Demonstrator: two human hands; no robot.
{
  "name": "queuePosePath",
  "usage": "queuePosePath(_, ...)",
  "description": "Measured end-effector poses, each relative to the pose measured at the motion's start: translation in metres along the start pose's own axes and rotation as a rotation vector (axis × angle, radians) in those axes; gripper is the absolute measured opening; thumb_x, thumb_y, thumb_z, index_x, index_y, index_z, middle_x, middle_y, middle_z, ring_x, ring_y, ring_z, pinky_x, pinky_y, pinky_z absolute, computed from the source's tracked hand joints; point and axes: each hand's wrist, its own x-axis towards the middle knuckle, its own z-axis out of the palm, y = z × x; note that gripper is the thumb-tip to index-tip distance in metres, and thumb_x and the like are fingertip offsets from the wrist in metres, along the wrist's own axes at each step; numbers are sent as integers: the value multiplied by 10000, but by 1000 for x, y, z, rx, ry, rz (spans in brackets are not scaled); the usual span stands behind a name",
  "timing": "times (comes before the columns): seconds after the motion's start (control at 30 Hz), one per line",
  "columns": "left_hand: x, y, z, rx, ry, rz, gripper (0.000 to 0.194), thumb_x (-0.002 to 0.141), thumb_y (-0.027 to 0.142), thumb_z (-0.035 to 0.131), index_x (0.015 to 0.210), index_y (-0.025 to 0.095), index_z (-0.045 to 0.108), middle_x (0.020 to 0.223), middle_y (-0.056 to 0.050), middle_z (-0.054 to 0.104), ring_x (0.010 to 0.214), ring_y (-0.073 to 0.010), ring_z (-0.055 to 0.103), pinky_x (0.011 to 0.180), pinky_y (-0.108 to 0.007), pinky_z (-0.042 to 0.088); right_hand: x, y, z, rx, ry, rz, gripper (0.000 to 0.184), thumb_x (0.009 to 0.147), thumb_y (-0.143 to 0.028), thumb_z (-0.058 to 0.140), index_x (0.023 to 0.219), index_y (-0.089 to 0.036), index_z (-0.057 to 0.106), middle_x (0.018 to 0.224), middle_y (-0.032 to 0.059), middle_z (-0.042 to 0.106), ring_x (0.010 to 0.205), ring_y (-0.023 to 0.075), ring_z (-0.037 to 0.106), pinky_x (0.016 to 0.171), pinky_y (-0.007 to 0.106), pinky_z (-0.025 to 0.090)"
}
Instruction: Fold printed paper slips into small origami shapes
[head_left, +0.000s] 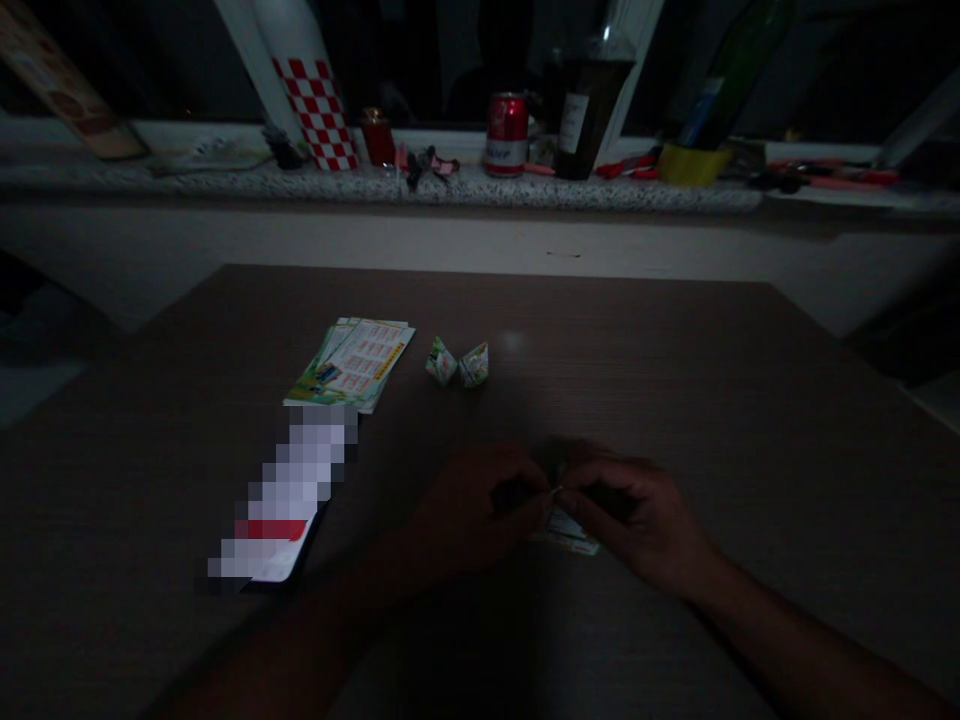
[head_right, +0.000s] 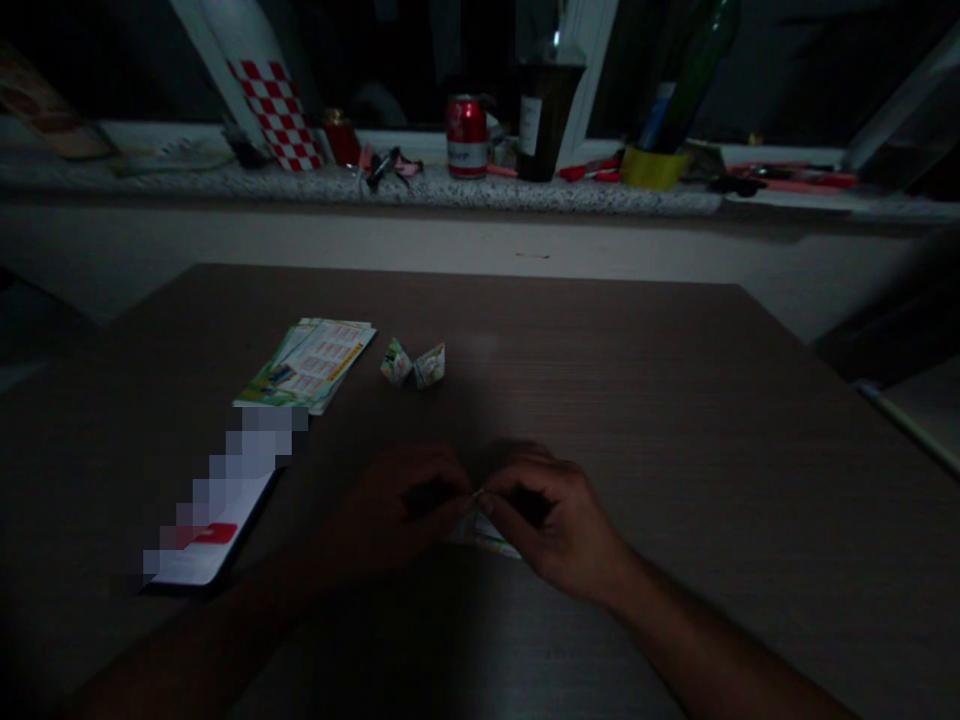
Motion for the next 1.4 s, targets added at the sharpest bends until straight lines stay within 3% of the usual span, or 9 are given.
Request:
queuePosePath(0.23,-2,-1,1,0,64,6,116,829,235,588,768,143,624,700,-5,598,639,-115,545,593,-227,405,0,0,-1,-50,48,-133,95,800,-101,603,784,-194,618,706,20,628,686,172,595,669,340,466)
queuePosePath(0.33,-3,-3,5,103,79,137,86,833,214,589,790,150,627,715,-12,616,662,-122,565,619,-234,422,2,-1,1,-102,60,-237,124,762,-74,605,763,-198,600,679,10,610,660,171,580,696,365,458)
queuePosePath(0.43,-3,-5,11,237,149,363,93,868,196,555,823,154,625,756,-32,648,710,-137,584,662,-249,444,4,-2,2,-149,104,-272,133,731,-69,607,723,-198,579,647,2,586,630,169,563,678,364,446)
queuePosePath(0.53,-4,-5,13,396,189,524,113,874,122,517,851,147,626,775,-39,654,694,-134,568,656,-251,444,5,-3,3,-162,134,-241,139,707,-62,596,684,-196,566,624,-3,575,608,166,554,637,343,427)
queuePosePath(0.6,-6,-3,11,451,213,561,128,858,82,505,867,142,619,775,-37,649,671,-129,556,648,-251,448,5,-1,2,-160,144,-213,143,698,-57,591,665,-194,563,614,-6,576,600,163,553,629,332,419)
queuePosePath(0.9,-12,2,2,469,312,588,114,847,85,555,928,147,604,791,-29,653,678,-124,575,648,-248,467,8,20,-17,-203,220,11,106,712,-127,596,624,-180,571,618,6,606,589,153,579,586,275,442)
queuePosePath(1.17,-4,-7,-5,569,425,552,50,863,143,595,888,162,634,785,-39,653,692,-139,582,637,-269,464,6,12,-9,-198,270,47,135,779,-200,602,647,-176,614,606,2,618,563,134,573,554,235,449)
queuePosePath(1.27,-7,-7,-7,662,404,629,108,873,136,582,963,175,627,743,-16,661,635,-131,574,595,-273,434,6,7,-4,-108,220,98,213,818,-260,606,628,-171,646,577,0,612,533,123,550,531,229,434)
queuePosePath(1.4,-11,-5,-5,702,314,653,218,920,169,514,1127,151,580,711,11,673,603,-119,611,554,-253,445,6,3,1,161,176,206,181,808,-281,645,664,-183,695,599,-8,642,555,113,563,544,213,438)
